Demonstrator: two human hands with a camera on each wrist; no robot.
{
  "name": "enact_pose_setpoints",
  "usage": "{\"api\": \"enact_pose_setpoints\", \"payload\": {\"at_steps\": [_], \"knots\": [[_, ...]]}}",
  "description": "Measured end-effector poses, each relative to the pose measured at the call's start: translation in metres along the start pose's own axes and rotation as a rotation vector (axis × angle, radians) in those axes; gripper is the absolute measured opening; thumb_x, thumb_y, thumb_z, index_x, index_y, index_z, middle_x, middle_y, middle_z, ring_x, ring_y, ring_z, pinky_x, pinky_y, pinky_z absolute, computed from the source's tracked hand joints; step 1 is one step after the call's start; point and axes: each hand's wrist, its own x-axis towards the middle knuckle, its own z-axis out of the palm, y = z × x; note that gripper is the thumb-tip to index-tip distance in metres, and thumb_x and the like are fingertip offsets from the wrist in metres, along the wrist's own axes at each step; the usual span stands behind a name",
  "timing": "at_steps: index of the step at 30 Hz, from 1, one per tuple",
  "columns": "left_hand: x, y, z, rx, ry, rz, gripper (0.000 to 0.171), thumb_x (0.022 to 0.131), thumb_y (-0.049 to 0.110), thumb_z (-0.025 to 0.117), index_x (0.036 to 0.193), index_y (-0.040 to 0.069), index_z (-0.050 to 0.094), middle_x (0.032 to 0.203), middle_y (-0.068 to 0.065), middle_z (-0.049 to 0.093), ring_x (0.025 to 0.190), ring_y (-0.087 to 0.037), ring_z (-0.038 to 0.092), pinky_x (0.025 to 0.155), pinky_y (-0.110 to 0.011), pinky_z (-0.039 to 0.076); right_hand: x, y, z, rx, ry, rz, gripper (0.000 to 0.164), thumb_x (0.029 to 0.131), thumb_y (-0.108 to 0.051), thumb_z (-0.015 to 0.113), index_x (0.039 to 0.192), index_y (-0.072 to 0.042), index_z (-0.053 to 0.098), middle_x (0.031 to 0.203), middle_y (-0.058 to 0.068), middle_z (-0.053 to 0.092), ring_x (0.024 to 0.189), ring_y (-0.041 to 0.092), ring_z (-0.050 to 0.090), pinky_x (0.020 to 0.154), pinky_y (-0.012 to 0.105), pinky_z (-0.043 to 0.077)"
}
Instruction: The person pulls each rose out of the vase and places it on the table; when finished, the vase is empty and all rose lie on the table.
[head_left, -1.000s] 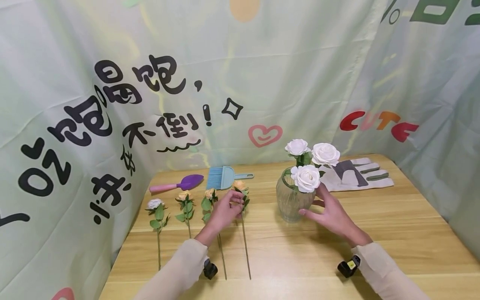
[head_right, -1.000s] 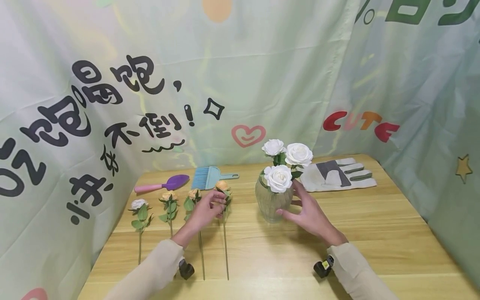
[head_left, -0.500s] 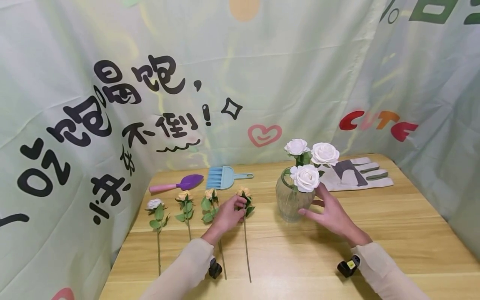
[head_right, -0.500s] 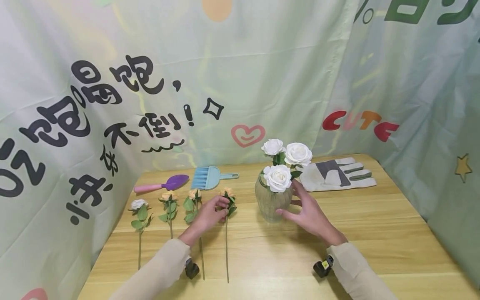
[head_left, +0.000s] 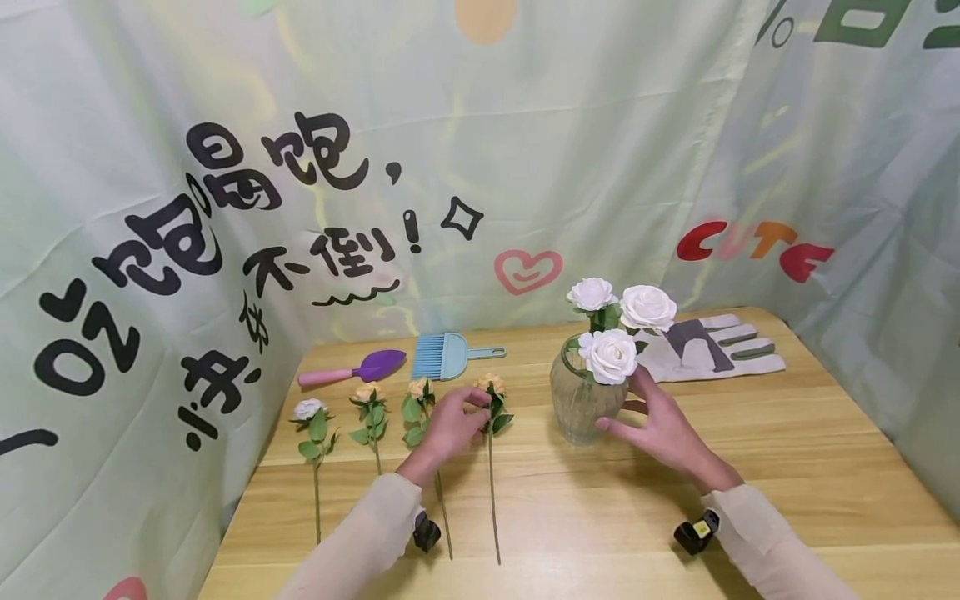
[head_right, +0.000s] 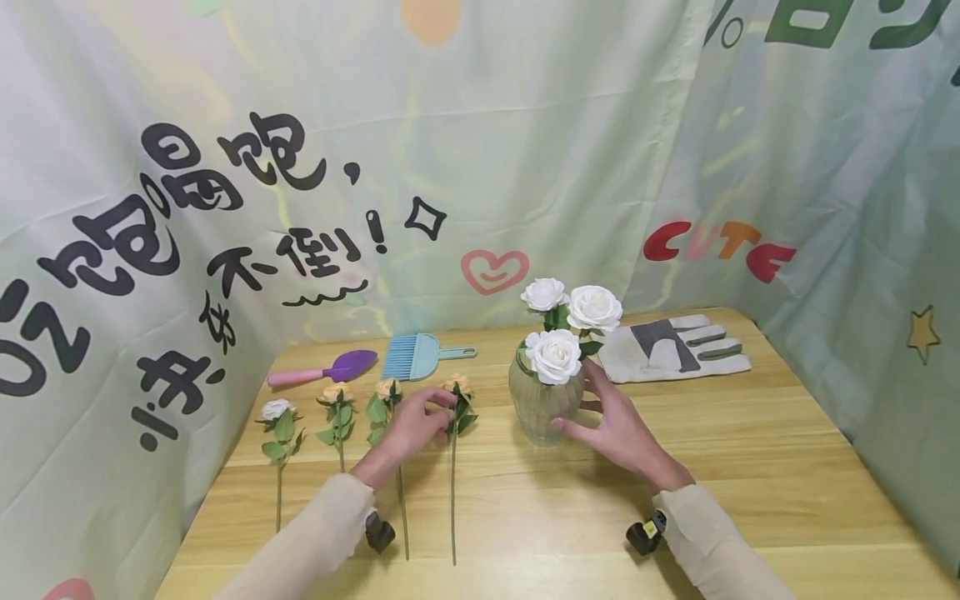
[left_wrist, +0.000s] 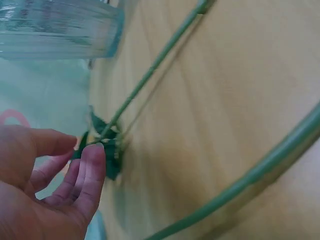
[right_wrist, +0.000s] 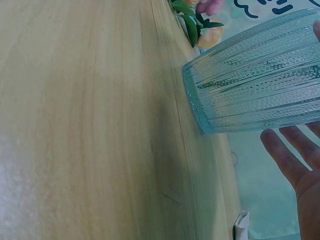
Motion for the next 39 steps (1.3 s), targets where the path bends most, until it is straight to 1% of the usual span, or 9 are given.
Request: {"api": "enact_pose_setpoints", "payload": {"at_steps": [4, 9, 14, 17, 21, 28, 33, 37, 39], "knots": [[0.001, 0.013, -0.005, 0.059, 0.025, 0.074, 0.025, 0.107, 0.018, 0.071, 0.131, 0.012, 0.072, 0.125, -0.007, 0.071, 0.093, -0.020, 0.069, 0.075, -0.035, 0.060, 0.000, 0.000, 0.000, -0.005, -0.002, 0.004, 0.101, 0.091, -0.018, 0.090, 0.170, -0.008, 0.028, 0.158, 0.027, 0.053, 0.138, 0.047, 0.060, 0.103, 0.032, 0.062], [0.005, 0.031, -0.007, 0.058, 0.003, 0.202, 0.033, 0.107, 0.022, 0.073, 0.139, 0.018, 0.069, 0.136, -0.006, 0.069, 0.112, -0.020, 0.069, 0.089, -0.038, 0.063, 0.000, 0.001, 0.000, -0.007, -0.007, 0.008, 0.101, 0.092, -0.018, 0.090, 0.170, -0.009, 0.028, 0.159, 0.027, 0.053, 0.139, 0.047, 0.060, 0.103, 0.041, 0.064], [0.009, 0.049, -0.003, -0.006, -0.083, 0.315, 0.052, 0.105, 0.021, 0.075, 0.154, 0.017, 0.058, 0.153, -0.007, 0.059, 0.134, -0.025, 0.060, 0.112, -0.050, 0.058, 0.000, 0.000, 0.000, -0.007, -0.007, 0.006, 0.101, 0.091, -0.018, 0.090, 0.170, -0.008, 0.028, 0.158, 0.028, 0.053, 0.138, 0.048, 0.060, 0.102, 0.032, 0.063], [0.012, 0.057, 0.003, -0.037, -0.138, 0.342, 0.068, 0.103, 0.024, 0.079, 0.163, 0.021, 0.048, 0.161, -0.004, 0.052, 0.143, -0.024, 0.054, 0.120, -0.051, 0.053, -0.001, 0.001, 0.000, 0.000, -0.002, 0.000, 0.100, 0.091, -0.016, 0.090, 0.170, -0.008, 0.028, 0.158, 0.028, 0.053, 0.138, 0.048, 0.060, 0.101, 0.026, 0.062], [0.014, 0.064, 0.015, -0.076, -0.186, 0.365, 0.085, 0.099, 0.029, 0.084, 0.170, 0.028, 0.037, 0.168, 0.002, 0.044, 0.152, -0.025, 0.048, 0.125, -0.044, 0.049, -0.001, 0.000, -0.001, 0.003, 0.001, -0.006, 0.101, 0.091, -0.015, 0.090, 0.170, -0.008, 0.028, 0.159, 0.028, 0.052, 0.137, 0.049, 0.060, 0.100, 0.023, 0.061], [0.017, 0.073, 0.033, -0.165, -0.222, 0.413, 0.096, 0.094, 0.026, 0.089, 0.172, 0.031, 0.032, 0.174, 0.007, 0.038, 0.157, -0.026, 0.045, 0.126, -0.039, 0.048, -0.002, 0.000, 0.002, 0.007, 0.007, -0.015, 0.101, 0.090, -0.014, 0.091, 0.170, -0.007, 0.028, 0.158, 0.030, 0.053, 0.136, 0.050, 0.061, 0.101, 0.028, 0.063], [0.016, 0.075, 0.041, -0.187, -0.219, 0.425, 0.096, 0.094, 0.027, 0.089, 0.171, 0.034, 0.033, 0.172, 0.010, 0.040, 0.155, -0.024, 0.046, 0.124, -0.041, 0.050, -0.002, -0.001, 0.003, 0.007, 0.013, -0.030, 0.103, 0.089, -0.013, 0.091, 0.170, -0.007, 0.029, 0.157, 0.031, 0.054, 0.135, 0.051, 0.061, 0.101, 0.038, 0.065], [0.014, 0.075, 0.041, -0.189, -0.202, 0.408, 0.095, 0.093, 0.028, 0.090, 0.170, 0.035, 0.035, 0.169, 0.010, 0.043, 0.153, -0.021, 0.048, 0.123, -0.041, 0.051, 0.000, -0.003, 0.005, 0.010, 0.004, -0.030, 0.103, 0.090, -0.015, 0.091, 0.171, -0.008, 0.028, 0.158, 0.031, 0.053, 0.136, 0.051, 0.061, 0.101, 0.052, 0.065], [0.013, 0.074, 0.040, -0.186, -0.194, 0.400, 0.093, 0.093, 0.028, 0.090, 0.169, 0.035, 0.036, 0.168, 0.010, 0.044, 0.152, -0.019, 0.048, 0.123, -0.040, 0.051, 0.000, -0.003, 0.006, 0.013, -0.002, -0.026, 0.104, 0.090, -0.016, 0.091, 0.172, -0.010, 0.027, 0.159, 0.031, 0.052, 0.137, 0.050, 0.060, 0.102, 0.054, 0.065]]}}
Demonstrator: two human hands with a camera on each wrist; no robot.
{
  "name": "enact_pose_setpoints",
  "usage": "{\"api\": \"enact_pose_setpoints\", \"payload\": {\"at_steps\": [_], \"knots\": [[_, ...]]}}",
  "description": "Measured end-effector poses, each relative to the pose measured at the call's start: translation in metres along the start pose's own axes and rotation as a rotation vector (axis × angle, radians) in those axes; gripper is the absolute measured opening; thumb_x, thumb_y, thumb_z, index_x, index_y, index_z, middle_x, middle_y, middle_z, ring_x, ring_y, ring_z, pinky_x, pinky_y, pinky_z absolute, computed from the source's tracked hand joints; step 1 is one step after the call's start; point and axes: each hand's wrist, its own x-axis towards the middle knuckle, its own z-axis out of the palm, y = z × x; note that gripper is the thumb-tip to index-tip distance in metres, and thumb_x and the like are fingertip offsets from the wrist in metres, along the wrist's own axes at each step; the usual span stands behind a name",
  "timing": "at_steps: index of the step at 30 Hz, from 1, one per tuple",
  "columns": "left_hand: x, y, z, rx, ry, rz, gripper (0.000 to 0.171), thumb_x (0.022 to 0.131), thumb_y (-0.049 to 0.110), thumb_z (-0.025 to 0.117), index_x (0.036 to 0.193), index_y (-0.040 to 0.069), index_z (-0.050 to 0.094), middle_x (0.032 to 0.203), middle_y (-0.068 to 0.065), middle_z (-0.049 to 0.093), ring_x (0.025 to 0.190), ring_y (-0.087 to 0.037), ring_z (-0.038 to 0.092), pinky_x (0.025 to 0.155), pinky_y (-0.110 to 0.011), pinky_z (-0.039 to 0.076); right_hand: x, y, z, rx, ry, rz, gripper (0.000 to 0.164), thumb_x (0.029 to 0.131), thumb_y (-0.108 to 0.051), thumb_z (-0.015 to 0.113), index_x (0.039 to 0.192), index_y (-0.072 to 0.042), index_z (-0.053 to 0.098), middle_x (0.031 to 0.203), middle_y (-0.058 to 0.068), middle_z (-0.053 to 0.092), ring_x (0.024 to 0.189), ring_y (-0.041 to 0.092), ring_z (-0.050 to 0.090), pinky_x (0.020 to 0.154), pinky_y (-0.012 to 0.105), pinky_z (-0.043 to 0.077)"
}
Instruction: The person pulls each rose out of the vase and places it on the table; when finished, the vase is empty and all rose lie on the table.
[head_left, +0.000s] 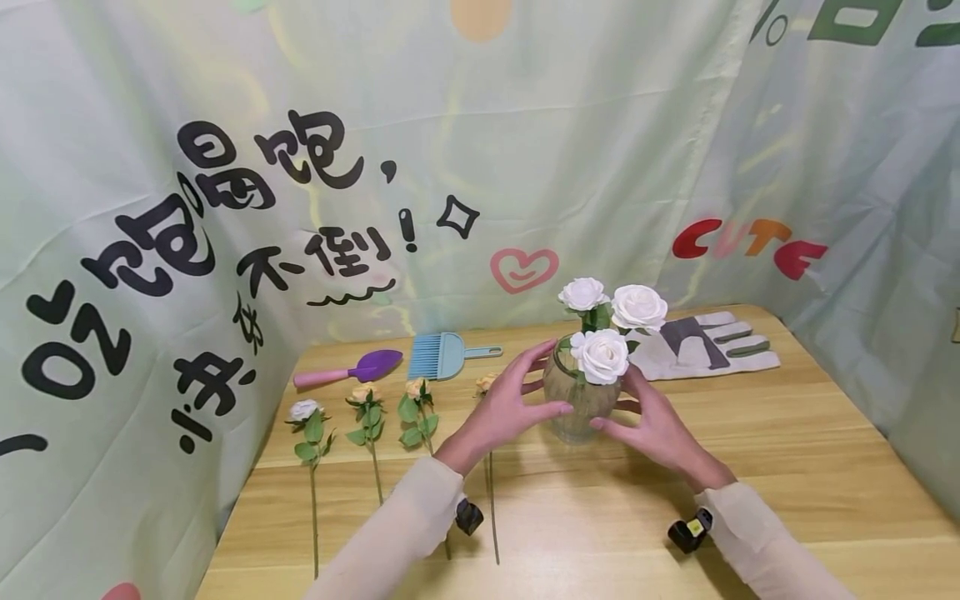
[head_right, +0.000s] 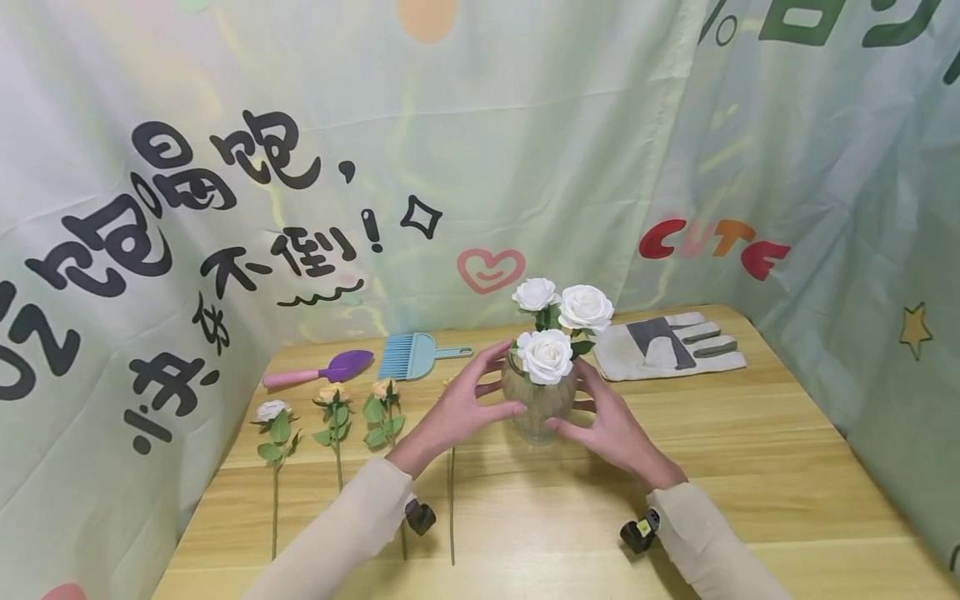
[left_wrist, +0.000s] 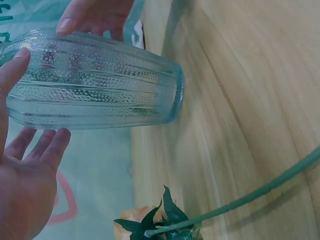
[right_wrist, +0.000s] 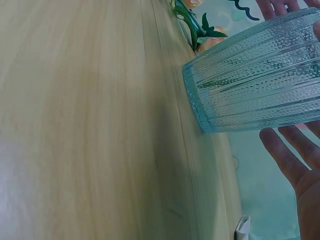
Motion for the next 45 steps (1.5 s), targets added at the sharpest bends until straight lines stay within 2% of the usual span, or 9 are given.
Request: {"api": "enact_pose_setpoints", "payload": {"at_steps": [7, 19, 23, 27, 30, 34, 39, 42, 45], "knots": [[-0.007, -0.002, -0.005, 0.012, 0.016, -0.008, 0.089, 0.094, 0.031, 0.089, 0.167, 0.038, 0.039, 0.167, 0.009, 0.045, 0.152, -0.020, 0.049, 0.122, -0.036, 0.052, 0.002, -0.003, 0.005, 0.013, -0.014, -0.005, 0.102, 0.090, -0.017, 0.091, 0.171, -0.011, 0.029, 0.160, 0.026, 0.053, 0.138, 0.045, 0.061, 0.103, 0.038, 0.064], [-0.017, -0.003, -0.010, -0.001, 0.036, -0.015, 0.087, 0.094, 0.032, 0.090, 0.165, 0.041, 0.040, 0.164, 0.012, 0.048, 0.151, -0.018, 0.050, 0.122, -0.047, 0.052, 0.002, -0.008, 0.013, 0.030, -0.035, -0.020, 0.099, 0.090, -0.016, 0.091, 0.168, -0.007, 0.032, 0.159, 0.025, 0.053, 0.139, 0.047, 0.060, 0.104, 0.047, 0.064], [-0.018, -0.004, -0.010, 0.002, 0.039, -0.020, 0.088, 0.094, 0.032, 0.090, 0.165, 0.041, 0.040, 0.164, 0.011, 0.048, 0.151, -0.018, 0.051, 0.122, -0.047, 0.052, 0.001, -0.009, 0.011, 0.018, -0.024, -0.033, 0.096, 0.093, -0.011, 0.087, 0.169, -0.002, 0.030, 0.162, 0.029, 0.049, 0.135, 0.047, 0.062, 0.107, 0.034, 0.062], [-0.018, -0.005, -0.010, 0.001, 0.040, -0.027, 0.087, 0.093, 0.033, 0.090, 0.165, 0.041, 0.040, 0.164, 0.011, 0.048, 0.151, -0.018, 0.051, 0.122, -0.049, 0.052, 0.000, -0.014, 0.004, 0.040, 0.079, -0.084, 0.082, 0.095, 0.000, 0.079, 0.165, 0.002, 0.036, 0.154, 0.031, 0.055, 0.129, 0.019, 0.066, 0.108, 0.011, 0.051], [-0.018, -0.006, -0.010, -0.004, 0.038, -0.024, 0.087, 0.093, 0.032, 0.090, 0.165, 0.040, 0.041, 0.164, 0.011, 0.048, 0.151, -0.018, 0.051, 0.122, -0.050, 0.052, 0.002, -0.022, -0.002, 0.116, 0.207, -0.171, 0.063, 0.092, 0.014, 0.075, 0.150, 0.007, 0.051, 0.141, 0.025, 0.064, 0.124, 0.001, 0.063, 0.110, 0.009, 0.048], [-0.018, -0.005, -0.012, -0.005, 0.035, -0.016, 0.087, 0.094, 0.032, 0.090, 0.165, 0.039, 0.041, 0.164, 0.011, 0.049, 0.151, -0.018, 0.050, 0.122, -0.049, 0.052, 0.006, -0.035, -0.007, 0.209, 0.334, -0.377, 0.040, 0.084, 0.026, 0.068, 0.121, 0.013, 0.065, 0.125, 0.017, 0.069, 0.123, 0.010, 0.065, 0.112, 0.019, 0.053], [-0.018, -0.005, -0.013, -0.005, 0.037, -0.012, 0.086, 0.094, 0.033, 0.089, 0.165, 0.040, 0.041, 0.164, 0.011, 0.049, 0.151, -0.018, 0.050, 0.122, -0.049, 0.052, 0.014, -0.053, -0.005, 0.112, 0.350, -0.598, 0.014, 0.093, -0.002, 0.075, 0.102, 0.008, 0.072, 0.117, 0.022, 0.070, 0.127, 0.014, 0.063, 0.116, 0.024, 0.050], [-0.018, -0.006, -0.012, 0.000, 0.040, -0.007, 0.087, 0.094, 0.031, 0.090, 0.165, 0.039, 0.041, 0.165, 0.011, 0.049, 0.151, -0.020, 0.051, 0.122, -0.049, 0.053, 0.017, -0.062, -0.001, 0.021, 0.332, -0.666, 0.037, 0.103, -0.031, 0.075, 0.105, 0.006, 0.076, 0.118, 0.026, 0.070, 0.130, 0.009, 0.060, 0.118, 0.022, 0.047], [-0.017, -0.006, -0.011, 0.005, 0.038, -0.003, 0.087, 0.094, 0.028, 0.090, 0.165, 0.036, 0.042, 0.165, 0.008, 0.048, 0.152, -0.023, 0.051, 0.122, -0.049, 0.053, 0.019, -0.070, 0.004, -0.020, 0.314, -0.692, 0.049, 0.108, -0.043, 0.069, 0.108, 0.006, 0.077, 0.120, 0.024, 0.073, 0.133, 0.006, 0.059, 0.120, 0.021, 0.045]]}}
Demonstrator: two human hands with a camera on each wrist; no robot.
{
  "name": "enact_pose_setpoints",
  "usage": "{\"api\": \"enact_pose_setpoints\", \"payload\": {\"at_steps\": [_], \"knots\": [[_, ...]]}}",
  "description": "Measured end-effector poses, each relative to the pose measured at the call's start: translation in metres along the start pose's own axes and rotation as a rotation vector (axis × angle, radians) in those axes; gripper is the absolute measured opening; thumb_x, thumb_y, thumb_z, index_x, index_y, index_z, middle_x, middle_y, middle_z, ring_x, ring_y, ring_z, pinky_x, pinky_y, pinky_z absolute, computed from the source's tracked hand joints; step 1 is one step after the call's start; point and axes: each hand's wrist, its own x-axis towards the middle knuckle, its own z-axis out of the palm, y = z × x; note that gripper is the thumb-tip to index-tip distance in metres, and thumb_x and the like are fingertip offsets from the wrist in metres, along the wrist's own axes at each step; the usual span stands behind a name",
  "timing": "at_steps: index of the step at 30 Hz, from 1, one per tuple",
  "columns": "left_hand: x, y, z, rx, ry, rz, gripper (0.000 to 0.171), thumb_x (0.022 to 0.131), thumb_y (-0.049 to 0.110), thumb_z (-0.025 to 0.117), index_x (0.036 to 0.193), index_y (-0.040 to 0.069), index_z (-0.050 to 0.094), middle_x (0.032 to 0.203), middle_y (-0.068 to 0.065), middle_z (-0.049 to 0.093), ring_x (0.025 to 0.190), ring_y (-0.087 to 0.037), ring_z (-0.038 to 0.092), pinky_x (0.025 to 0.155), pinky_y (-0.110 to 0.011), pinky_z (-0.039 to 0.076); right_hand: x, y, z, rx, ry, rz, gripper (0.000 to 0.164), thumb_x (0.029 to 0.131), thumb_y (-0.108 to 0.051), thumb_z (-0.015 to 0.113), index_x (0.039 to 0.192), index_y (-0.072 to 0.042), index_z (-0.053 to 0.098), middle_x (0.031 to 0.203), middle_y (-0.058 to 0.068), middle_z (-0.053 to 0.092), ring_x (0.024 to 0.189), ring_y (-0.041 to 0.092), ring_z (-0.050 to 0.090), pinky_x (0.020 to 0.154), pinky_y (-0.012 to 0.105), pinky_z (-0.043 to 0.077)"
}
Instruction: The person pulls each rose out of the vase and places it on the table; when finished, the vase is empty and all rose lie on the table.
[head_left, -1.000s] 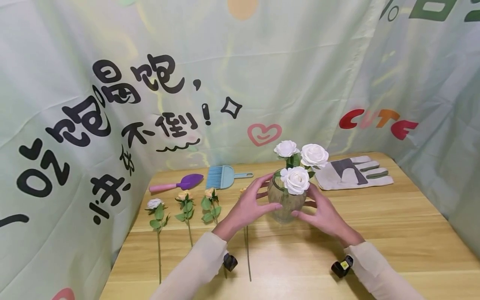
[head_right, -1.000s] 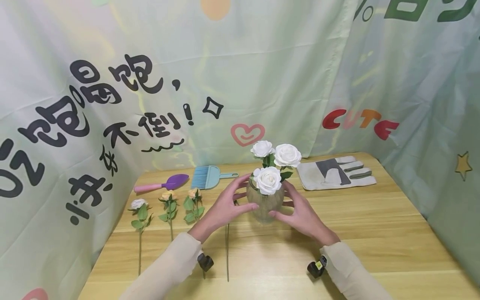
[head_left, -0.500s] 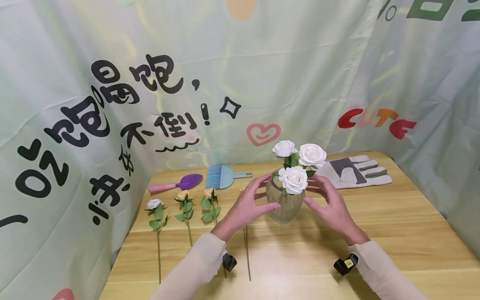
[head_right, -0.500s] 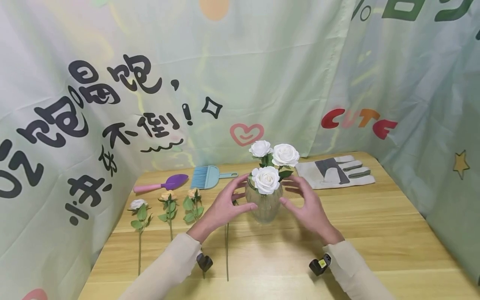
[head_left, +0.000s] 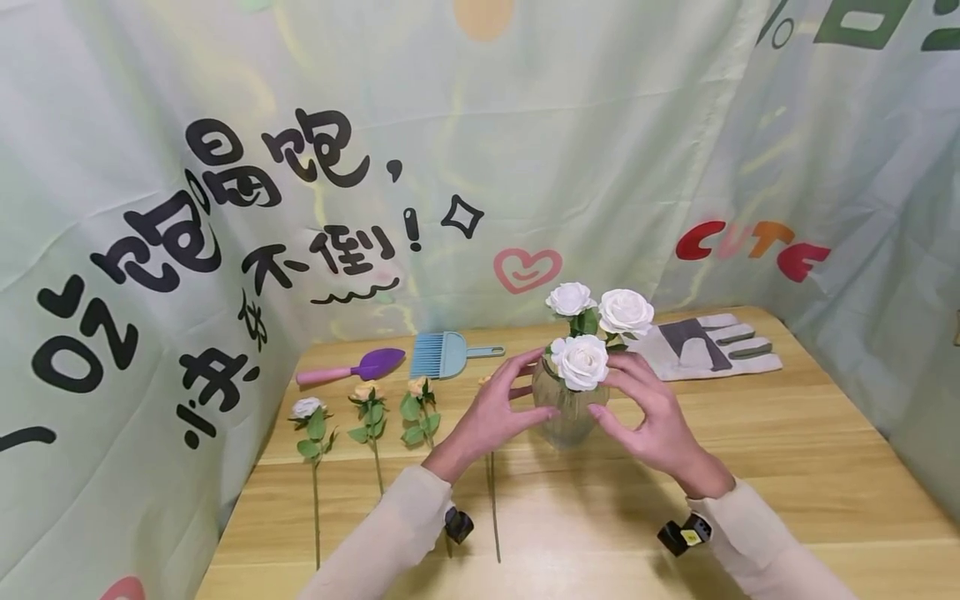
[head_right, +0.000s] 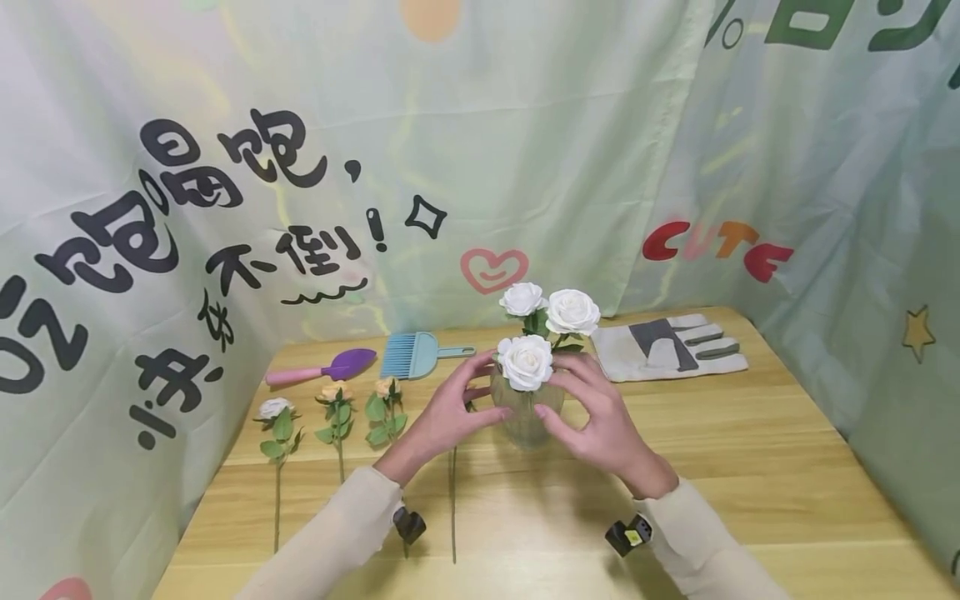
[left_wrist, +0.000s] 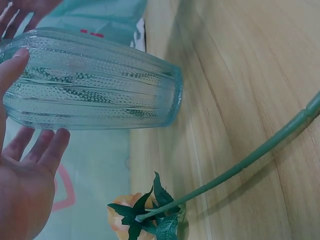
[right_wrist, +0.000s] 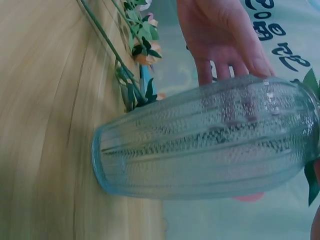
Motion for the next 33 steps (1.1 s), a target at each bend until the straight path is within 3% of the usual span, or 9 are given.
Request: {"api": "enact_pose_setpoints", "payload": {"at_steps": [5, 9, 12, 17, 19, 22, 27, 29, 33], "knots": [[0.001, 0.000, 0.002, -0.021, -0.011, -0.008, 0.085, 0.093, 0.025, 0.090, 0.165, 0.030, 0.044, 0.165, 0.005, 0.049, 0.153, -0.028, 0.050, 0.122, -0.052, 0.052, 0.001, -0.004, 0.006, -0.050, -0.055, 0.002, 0.049, 0.109, -0.046, 0.065, 0.108, 0.000, 0.080, 0.125, 0.018, 0.077, 0.136, 0.010, 0.060, 0.125, 0.025, 0.037], [0.001, 0.000, 0.002, -0.023, -0.013, -0.011, 0.084, 0.094, 0.024, 0.090, 0.164, 0.029, 0.044, 0.165, 0.005, 0.049, 0.153, -0.028, 0.049, 0.123, -0.051, 0.051, 0.000, -0.007, 0.006, -0.128, -0.146, 0.053, 0.053, 0.110, -0.054, 0.059, 0.112, -0.006, 0.081, 0.129, 0.015, 0.076, 0.129, 0.024, 0.061, 0.126, 0.031, 0.032], [0.001, 0.000, 0.001, -0.017, -0.011, -0.010, 0.084, 0.094, 0.024, 0.089, 0.165, 0.028, 0.043, 0.166, 0.005, 0.048, 0.152, -0.027, 0.050, 0.122, -0.051, 0.052, 0.001, -0.009, 0.007, -0.191, -0.200, 0.085, 0.056, 0.111, -0.058, 0.055, 0.114, -0.008, 0.080, 0.133, 0.015, 0.074, 0.125, 0.034, 0.061, 0.122, 0.041, 0.035], [0.000, 0.000, 0.000, -0.020, -0.006, -0.018, 0.082, 0.095, 0.023, 0.089, 0.164, 0.027, 0.045, 0.165, 0.004, 0.048, 0.153, -0.027, 0.051, 0.121, -0.055, 0.052, 0.006, -0.013, 0.009, -0.227, -0.225, 0.094, 0.041, 0.106, -0.047, 0.067, 0.116, -0.008, 0.078, 0.133, 0.014, 0.074, 0.121, 0.036, 0.062, 0.109, 0.056, 0.038], [0.000, 0.000, 0.001, -0.022, -0.005, -0.016, 0.081, 0.095, 0.024, 0.089, 0.163, 0.028, 0.045, 0.165, 0.004, 0.049, 0.153, -0.028, 0.050, 0.121, -0.058, 0.051, 0.008, -0.015, 0.010, -0.210, -0.196, 0.086, 0.035, 0.101, -0.038, 0.073, 0.117, -0.008, 0.078, 0.130, 0.014, 0.075, 0.120, 0.035, 0.064, 0.110, 0.054, 0.038], [0.000, -0.001, 0.000, -0.011, -0.007, -0.002, 0.083, 0.094, 0.026, 0.089, 0.164, 0.032, 0.044, 0.165, 0.005, 0.048, 0.153, -0.029, 0.050, 0.122, -0.056, 0.051, 0.012, -0.017, 0.010, -0.158, -0.103, 0.078, 0.035, 0.100, -0.033, 0.075, 0.116, -0.003, 0.078, 0.125, 0.017, 0.076, 0.119, 0.028, 0.065, 0.115, 0.041, 0.037], [0.000, -0.001, 0.000, 0.003, -0.003, 0.013, 0.086, 0.094, 0.031, 0.089, 0.165, 0.039, 0.042, 0.165, 0.011, 0.048, 0.152, -0.023, 0.050, 0.122, -0.049, 0.052, 0.024, -0.024, 0.005, -0.045, 0.109, 0.114, 0.049, 0.105, -0.041, 0.074, 0.110, 0.007, 0.077, 0.128, -0.003, 0.077, 0.125, 0.009, 0.060, 0.117, 0.024, 0.039], [0.000, -0.001, 0.000, 0.001, 0.001, 0.008, 0.086, 0.094, 0.033, 0.089, 0.165, 0.040, 0.042, 0.164, 0.012, 0.049, 0.152, -0.022, 0.050, 0.122, -0.049, 0.052, 0.031, -0.028, 0.001, 0.032, 0.183, 0.137, 0.043, 0.103, -0.030, 0.078, 0.110, 0.013, 0.074, 0.131, -0.009, 0.075, 0.128, 0.009, 0.059, 0.117, 0.025, 0.044], [-0.001, -0.001, 0.000, 0.001, 0.004, -0.008, 0.086, 0.094, 0.034, 0.089, 0.165, 0.040, 0.041, 0.165, 0.013, 0.048, 0.152, -0.022, 0.050, 0.122, -0.049, 0.052, 0.050, -0.036, -0.009, 0.272, 0.317, 0.163, 0.028, 0.094, 0.011, 0.076, 0.118, 0.021, 0.066, 0.128, 0.002, 0.075, 0.124, 0.018, 0.063, 0.116, 0.030, 0.050]]}}
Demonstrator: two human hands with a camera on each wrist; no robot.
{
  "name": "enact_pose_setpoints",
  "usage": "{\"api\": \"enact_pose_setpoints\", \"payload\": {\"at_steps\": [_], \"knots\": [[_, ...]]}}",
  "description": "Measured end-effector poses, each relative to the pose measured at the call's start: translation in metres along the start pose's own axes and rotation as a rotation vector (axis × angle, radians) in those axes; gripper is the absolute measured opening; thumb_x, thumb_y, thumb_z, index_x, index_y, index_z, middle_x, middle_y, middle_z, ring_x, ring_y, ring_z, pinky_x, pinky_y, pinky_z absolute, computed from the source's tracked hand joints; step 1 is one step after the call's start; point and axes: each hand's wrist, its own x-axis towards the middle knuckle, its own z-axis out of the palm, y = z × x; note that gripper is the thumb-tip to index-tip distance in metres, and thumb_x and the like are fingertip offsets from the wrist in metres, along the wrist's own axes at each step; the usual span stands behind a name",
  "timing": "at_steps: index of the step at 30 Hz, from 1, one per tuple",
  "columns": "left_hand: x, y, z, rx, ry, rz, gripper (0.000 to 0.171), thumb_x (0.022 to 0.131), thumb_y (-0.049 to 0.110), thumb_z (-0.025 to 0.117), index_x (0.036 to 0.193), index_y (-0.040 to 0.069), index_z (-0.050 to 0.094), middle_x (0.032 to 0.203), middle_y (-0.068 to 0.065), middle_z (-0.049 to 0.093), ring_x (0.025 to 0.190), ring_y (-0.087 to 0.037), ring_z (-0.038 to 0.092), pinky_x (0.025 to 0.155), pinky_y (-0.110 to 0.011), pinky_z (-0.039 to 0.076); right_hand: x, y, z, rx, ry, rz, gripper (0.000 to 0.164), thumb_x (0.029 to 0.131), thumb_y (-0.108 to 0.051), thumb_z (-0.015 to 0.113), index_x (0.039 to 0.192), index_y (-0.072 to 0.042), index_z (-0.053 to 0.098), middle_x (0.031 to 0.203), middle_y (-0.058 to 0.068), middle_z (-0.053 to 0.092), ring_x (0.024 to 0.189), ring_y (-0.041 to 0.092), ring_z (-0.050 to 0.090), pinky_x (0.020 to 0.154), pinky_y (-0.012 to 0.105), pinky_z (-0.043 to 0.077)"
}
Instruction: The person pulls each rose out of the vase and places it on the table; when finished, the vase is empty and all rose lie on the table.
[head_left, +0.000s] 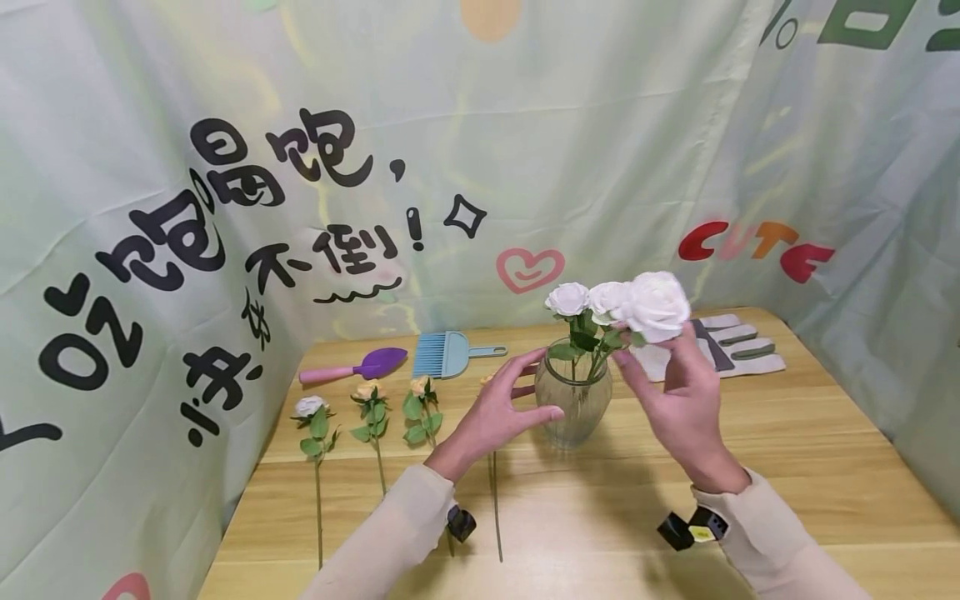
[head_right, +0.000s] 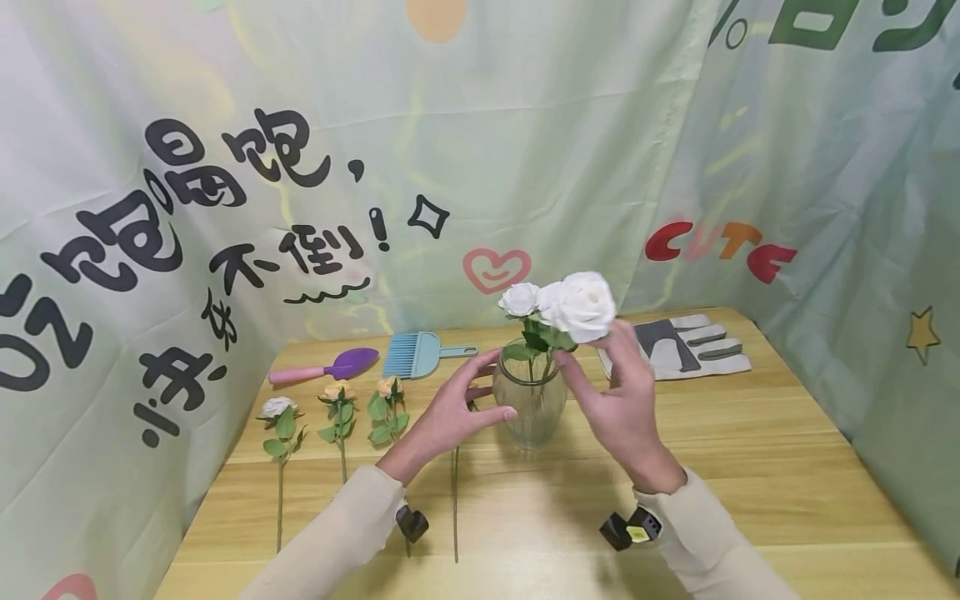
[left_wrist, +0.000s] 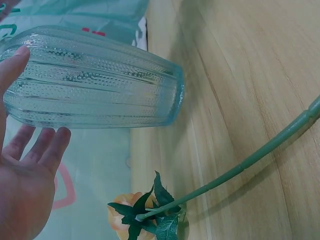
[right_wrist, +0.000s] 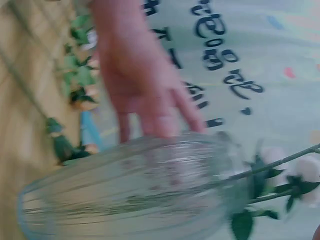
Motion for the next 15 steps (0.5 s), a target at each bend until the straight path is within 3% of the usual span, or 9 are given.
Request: {"api": "enact_pose_setpoints", "payload": {"at_steps": [2, 5, 9, 15], "knots": [[0.000, 0.000, 0.000, 0.003, 0.000, -0.005, 0.087, 0.093, 0.035, 0.090, 0.165, 0.040, 0.042, 0.165, 0.014, 0.048, 0.151, -0.021, 0.051, 0.122, -0.048, 0.053, 0.009, -0.006, -0.002, 0.112, 0.051, 0.013, 0.032, 0.089, 0.024, 0.069, 0.121, 0.022, 0.064, 0.123, 0.009, 0.075, 0.121, 0.022, 0.066, 0.115, 0.032, 0.051], [0.000, 0.000, 0.000, 0.008, -0.001, -0.004, 0.086, 0.093, 0.035, 0.090, 0.165, 0.040, 0.041, 0.165, 0.014, 0.048, 0.151, -0.019, 0.051, 0.122, -0.045, 0.053, 0.021, -0.015, -0.006, 0.223, 0.124, 0.024, 0.031, 0.089, 0.027, 0.065, 0.119, 0.020, 0.065, 0.119, 0.014, 0.076, 0.115, 0.024, 0.071, 0.107, 0.030, 0.056], [-0.001, 0.001, -0.001, 0.020, 0.000, 0.006, 0.086, 0.094, 0.036, 0.089, 0.165, 0.040, 0.041, 0.165, 0.014, 0.048, 0.151, -0.017, 0.051, 0.121, -0.043, 0.054, 0.039, -0.025, -0.013, 0.338, 0.252, 0.021, 0.022, 0.089, 0.027, 0.066, 0.109, 0.019, 0.064, 0.113, 0.019, 0.077, 0.110, 0.028, 0.073, 0.095, 0.027, 0.060], [-0.001, 0.001, -0.001, 0.020, -0.003, 0.010, 0.085, 0.095, 0.036, 0.088, 0.166, 0.039, 0.041, 0.166, 0.014, 0.047, 0.151, -0.017, 0.051, 0.121, -0.042, 0.054, 0.070, -0.038, -0.026, 0.490, 0.491, 0.009, 0.023, 0.084, 0.032, 0.067, 0.102, 0.021, 0.058, 0.100, 0.026, 0.075, 0.099, 0.035, 0.072, 0.092, 0.034, 0.063]]}}
